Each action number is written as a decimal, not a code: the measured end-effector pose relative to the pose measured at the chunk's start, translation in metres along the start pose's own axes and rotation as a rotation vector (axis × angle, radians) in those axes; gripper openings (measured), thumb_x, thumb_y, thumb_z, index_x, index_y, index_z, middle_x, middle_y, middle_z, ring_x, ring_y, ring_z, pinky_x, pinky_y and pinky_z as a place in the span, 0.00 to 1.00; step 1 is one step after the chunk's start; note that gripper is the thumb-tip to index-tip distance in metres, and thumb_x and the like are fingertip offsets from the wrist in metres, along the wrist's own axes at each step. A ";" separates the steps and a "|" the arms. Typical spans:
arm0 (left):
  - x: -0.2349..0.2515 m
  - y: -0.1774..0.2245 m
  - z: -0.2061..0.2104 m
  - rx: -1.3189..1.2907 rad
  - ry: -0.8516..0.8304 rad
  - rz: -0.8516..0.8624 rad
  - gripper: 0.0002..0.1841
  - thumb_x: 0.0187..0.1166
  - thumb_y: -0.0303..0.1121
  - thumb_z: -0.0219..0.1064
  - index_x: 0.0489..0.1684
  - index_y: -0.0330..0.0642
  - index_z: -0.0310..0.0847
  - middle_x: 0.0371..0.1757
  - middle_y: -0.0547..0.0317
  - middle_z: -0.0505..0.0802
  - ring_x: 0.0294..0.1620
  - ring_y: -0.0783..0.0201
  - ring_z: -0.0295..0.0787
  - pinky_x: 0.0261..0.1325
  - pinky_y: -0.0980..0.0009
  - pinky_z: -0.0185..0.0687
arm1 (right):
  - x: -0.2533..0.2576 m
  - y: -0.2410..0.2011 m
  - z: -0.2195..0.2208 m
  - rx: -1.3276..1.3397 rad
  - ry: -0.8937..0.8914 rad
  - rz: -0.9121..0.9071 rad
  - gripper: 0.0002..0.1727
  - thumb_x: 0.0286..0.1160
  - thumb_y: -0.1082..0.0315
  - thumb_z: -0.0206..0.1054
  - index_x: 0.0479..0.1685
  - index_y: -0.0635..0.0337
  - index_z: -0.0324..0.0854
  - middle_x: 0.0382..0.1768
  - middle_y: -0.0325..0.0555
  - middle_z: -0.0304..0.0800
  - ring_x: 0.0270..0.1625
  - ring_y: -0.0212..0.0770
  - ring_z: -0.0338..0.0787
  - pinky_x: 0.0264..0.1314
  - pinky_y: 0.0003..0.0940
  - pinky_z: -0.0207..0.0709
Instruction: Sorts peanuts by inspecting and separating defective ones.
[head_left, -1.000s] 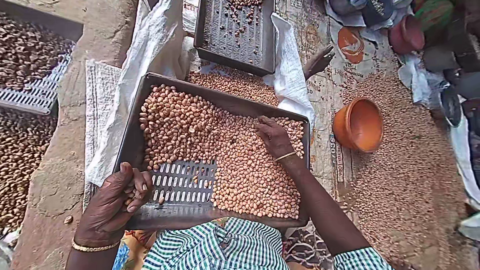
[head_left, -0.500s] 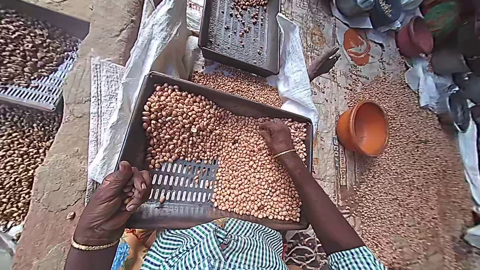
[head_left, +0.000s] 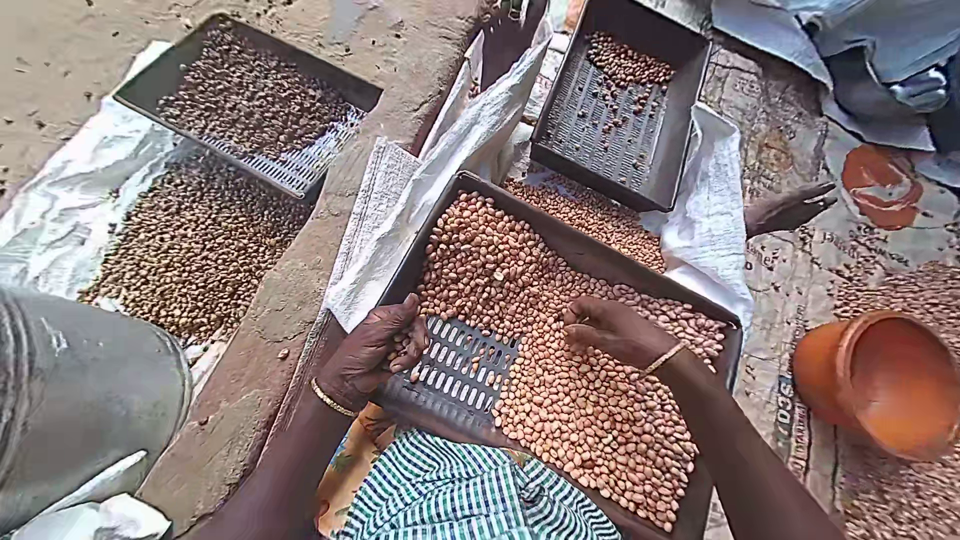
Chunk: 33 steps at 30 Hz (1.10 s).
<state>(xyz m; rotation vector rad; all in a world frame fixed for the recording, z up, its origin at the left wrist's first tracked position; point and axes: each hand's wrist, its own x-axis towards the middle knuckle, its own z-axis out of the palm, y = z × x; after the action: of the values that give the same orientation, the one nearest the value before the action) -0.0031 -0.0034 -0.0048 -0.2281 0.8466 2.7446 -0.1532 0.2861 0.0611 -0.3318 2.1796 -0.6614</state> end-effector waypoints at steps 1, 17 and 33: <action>-0.001 0.001 0.001 0.005 0.021 0.002 0.28 0.93 0.36 0.44 0.20 0.43 0.87 0.17 0.68 0.89 0.12 0.84 0.78 0.17 0.89 0.71 | 0.014 -0.024 0.000 -0.207 -0.107 -0.031 0.08 0.83 0.76 0.64 0.50 0.75 0.82 0.41 0.55 0.88 0.41 0.41 0.86 0.53 0.39 0.79; -0.002 -0.002 -0.009 -0.001 -0.001 0.041 0.25 0.86 0.52 0.59 0.25 0.45 0.92 0.21 0.70 0.89 0.16 0.82 0.81 0.20 0.89 0.75 | 0.058 0.052 0.036 -0.098 0.589 -0.408 0.23 0.88 0.74 0.50 0.76 0.76 0.74 0.75 0.72 0.77 0.81 0.67 0.76 0.85 0.54 0.62; -0.004 0.002 -0.010 0.048 0.021 0.042 0.32 0.91 0.55 0.46 0.19 0.49 0.86 0.18 0.71 0.86 0.13 0.81 0.78 0.17 0.88 0.72 | -0.070 0.070 0.066 -0.157 0.387 -0.581 0.16 0.78 0.62 0.65 0.40 0.63 0.96 0.67 0.63 0.87 0.76 0.59 0.83 0.80 0.51 0.72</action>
<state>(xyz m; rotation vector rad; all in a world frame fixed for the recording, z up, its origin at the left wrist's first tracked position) 0.0011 -0.0117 -0.0111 -0.2329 0.9315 2.7611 -0.0584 0.3520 0.0313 -1.0170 2.5225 -0.9275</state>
